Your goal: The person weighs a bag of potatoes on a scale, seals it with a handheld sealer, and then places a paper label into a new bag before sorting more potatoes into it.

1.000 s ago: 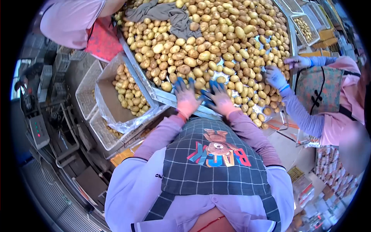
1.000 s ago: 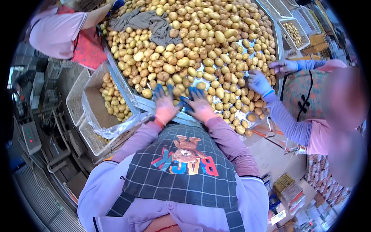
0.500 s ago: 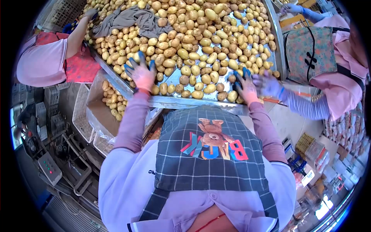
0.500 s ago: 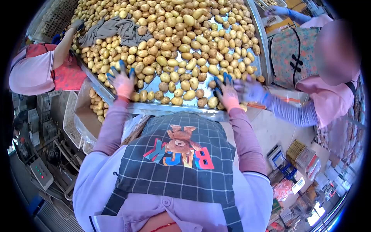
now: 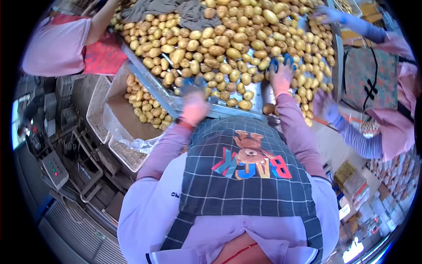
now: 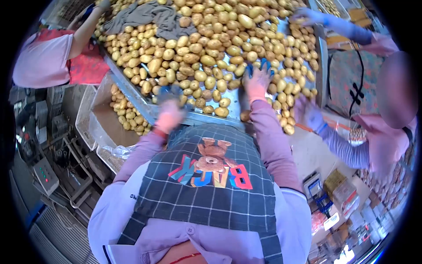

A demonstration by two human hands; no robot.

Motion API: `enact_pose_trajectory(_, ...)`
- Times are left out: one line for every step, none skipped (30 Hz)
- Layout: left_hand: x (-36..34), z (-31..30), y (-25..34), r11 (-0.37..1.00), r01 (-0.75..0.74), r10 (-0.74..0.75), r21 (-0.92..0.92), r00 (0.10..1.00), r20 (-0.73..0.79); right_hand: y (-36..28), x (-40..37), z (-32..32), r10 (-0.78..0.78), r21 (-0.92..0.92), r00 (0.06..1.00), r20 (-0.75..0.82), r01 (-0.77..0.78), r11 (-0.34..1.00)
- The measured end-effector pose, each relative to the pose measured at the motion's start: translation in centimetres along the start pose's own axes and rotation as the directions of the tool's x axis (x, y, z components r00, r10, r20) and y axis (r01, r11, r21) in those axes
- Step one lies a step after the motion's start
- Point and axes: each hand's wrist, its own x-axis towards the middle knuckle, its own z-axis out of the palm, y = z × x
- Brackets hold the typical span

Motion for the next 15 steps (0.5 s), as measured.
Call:
enact_pose_trajectory(-0.3,3.5,0.9,0.918,-0.132,0.299,0.373,0.85,-0.433,-3.5,-0.3,-0.7,0.01,0.25,1.0,0.017,-0.014,0.968)
enact_pose_trajectory(1.0,5.7,1.6,0.893,-0.332,0.442,0.303,0.773,-0.455,-5.0,-1.4,-0.6,-0.171,0.348,0.971,0.169,0.103,0.932)
enact_pose_trajectory(0.8,4.9,3.8,0.855,-0.37,0.459,0.363,0.867,-0.196,-7.4,-1.9,-2.4,-0.389,0.423,0.849,0.358,0.224,0.878)
enact_pose_trajectory(1.5,6.0,3.2,0.829,-0.474,0.541,0.296,0.814,-0.213,-8.9,-2.3,-5.1,-0.629,0.433,0.705,0.327,0.48,0.763)
enact_pose_trajectory(1.4,3.7,3.0,0.86,-0.509,0.503,-0.022,0.855,-0.127,-7.2,-3.4,-5.0,-0.691,0.375,0.629,0.356,0.581,0.722)
enact_pose_trajectory(1.2,0.9,2.4,0.813,-0.473,0.494,-0.338,0.869,-0.027,-4.2,-3.7,-4.5,-0.737,0.313,0.552,0.391,0.673,0.67)
enact_pose_trajectory(1.2,-0.3,1.1,0.702,-0.618,0.436,-0.354,0.766,-0.473,-2.0,-3.1,-4.5,-0.69,0.279,0.583,0.43,0.64,0.715)
enact_pose_trajectory(2.5,-2.2,0.0,0.69,-0.683,0.308,-0.239,0.576,-0.757,0.3,-2.7,-4.7,-0.635,0.244,0.61,0.473,0.602,0.76)
enact_pose_trajectory(3.5,-4.8,-1.0,0.725,-0.589,0.069,-0.358,0.579,-0.813,2.6,-1.8,-4.4,-0.619,0.174,0.61,0.494,0.629,0.758)
enact_pose_trajectory(4.8,-6.6,-2.2,0.974,-0.215,0.123,0.07,0.243,-0.962,3.3,-0.9,-5.3,-0.574,0.115,0.646,0.503,0.608,0.786)
enact_pose_trajectory(6.9,-7.2,-4.0,0.971,-0.236,0.061,-0.037,0.396,-0.916,3.6,-0.3,-5.3,-0.501,0.086,0.73,0.465,0.526,0.846)
enact_pose_trajectory(8.6,-7.3,-4.5,0.974,-0.209,0.047,-0.087,0.564,-0.825,3.6,0.6,-5.1,-0.422,0.059,0.805,0.417,0.439,0.896)
enact_pose_trajectory(8.5,-6.7,-3.1,0.991,-0.133,0.052,-0.033,0.588,-0.807,2.6,1.9,-4.6,-0.345,0.104,0.872,0.347,0.33,0.938)
enact_pose_trajectory(7.9,-5.9,-1.1,0.998,-0.052,0.05,0.023,0.611,-0.79,0.4,2.8,-4.1,-0.26,0.16,0.925,0.278,0.222,0.962)
enact_pose_trajectory(6.7,-5.6,1.2,0.994,-0.006,0.081,0.106,0.693,-0.717,-2.9,3.1,-4.9,-0.263,0.3,0.905,0.333,0.163,0.94)
